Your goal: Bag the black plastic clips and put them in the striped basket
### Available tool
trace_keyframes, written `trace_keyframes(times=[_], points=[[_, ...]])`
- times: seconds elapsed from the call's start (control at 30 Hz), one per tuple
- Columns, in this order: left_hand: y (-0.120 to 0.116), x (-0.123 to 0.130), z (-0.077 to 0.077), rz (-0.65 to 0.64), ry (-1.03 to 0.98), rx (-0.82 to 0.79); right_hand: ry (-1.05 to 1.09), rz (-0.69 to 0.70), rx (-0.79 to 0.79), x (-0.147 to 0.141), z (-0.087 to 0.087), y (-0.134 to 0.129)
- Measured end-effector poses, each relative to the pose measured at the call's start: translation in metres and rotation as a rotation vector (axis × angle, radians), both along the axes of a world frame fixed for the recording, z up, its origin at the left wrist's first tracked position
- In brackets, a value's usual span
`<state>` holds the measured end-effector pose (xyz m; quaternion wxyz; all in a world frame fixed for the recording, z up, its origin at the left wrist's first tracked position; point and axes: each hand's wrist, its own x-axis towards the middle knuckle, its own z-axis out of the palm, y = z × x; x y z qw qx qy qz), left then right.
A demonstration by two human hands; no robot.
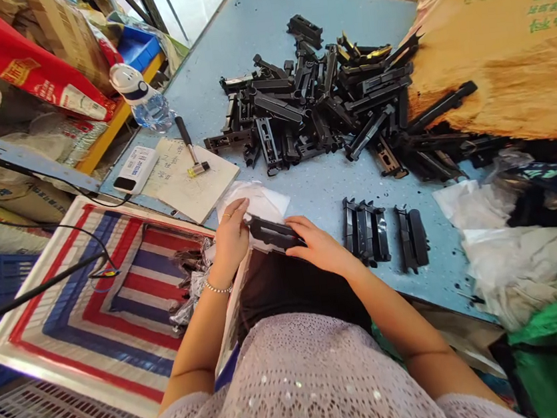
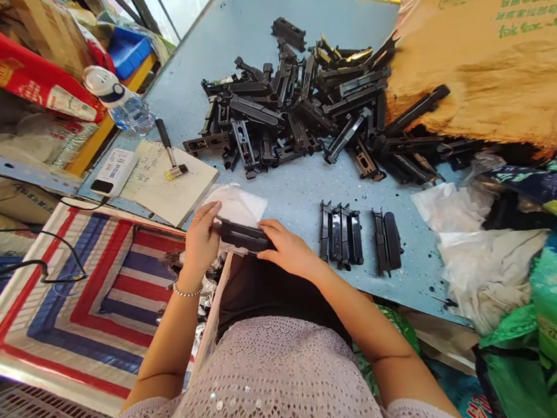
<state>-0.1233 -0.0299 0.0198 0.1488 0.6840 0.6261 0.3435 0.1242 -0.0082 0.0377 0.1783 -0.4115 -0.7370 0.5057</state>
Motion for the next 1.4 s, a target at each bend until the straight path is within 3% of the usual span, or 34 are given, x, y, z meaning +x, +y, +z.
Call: trace_keyframes(times=[0.1,0.2,0.27,0.37,0.43,0.53,0.6,0.7,0.87,0.97,1.1,1.2,1.33,1.4], points=[[-0.004,0.005,-0.001,-0.059,0.036,0.025,-0.228,0.015,0.036,0.001,0.006,-0.002],[-0.015,0.016,-0.009,-0.115,0.112,0.075,-0.175,-0.097,-0.068,0.0,-0.006,0.006],[-0.024,0.026,-0.018,-0.222,0.132,0.098,0.04,-0.169,-0.28,-0.004,-0.019,0.01],[-0.031,0.036,-0.03,-0.338,0.137,0.128,0.512,-0.215,-0.752,-0.013,-0.032,0.005],[-0.03,0.033,-0.035,-0.333,0.148,0.169,0.777,-0.195,-0.991,-0.019,-0.033,-0.003],[-0.021,0.02,-0.038,-0.205,0.159,0.229,0.994,-0.162,-1.123,-0.021,-0.028,-0.012],[-0.02,0.016,-0.038,-0.161,0.175,0.25,1.036,-0.177,-1.113,-0.02,-0.023,-0.013],[-0.028,0.026,-0.035,-0.271,0.213,0.283,0.961,-0.279,-1.01,-0.018,-0.018,-0.008],[-0.046,0.049,-0.023,-0.326,0.257,0.317,0.655,-0.565,-0.547,-0.022,-0.021,0.001],[-0.043,0.053,-0.023,-0.346,0.143,0.281,0.459,-0.566,-0.308,-0.028,-0.029,-0.002],[-0.024,0.054,-0.028,-0.237,-0.04,0.224,0.307,-0.487,-0.056,-0.036,-0.027,-0.019],[-0.013,0.052,-0.014,-0.244,-0.105,0.065,0.272,-0.272,0.03,-0.03,-0.005,-0.036],[-0.032,0.032,0.04,-0.47,-0.169,-0.106,0.273,0.156,-0.045,0.009,0.035,-0.04],[-0.057,0.004,0.072,-0.577,-0.134,-0.205,0.233,0.212,-0.116,0.038,0.048,-0.034]])
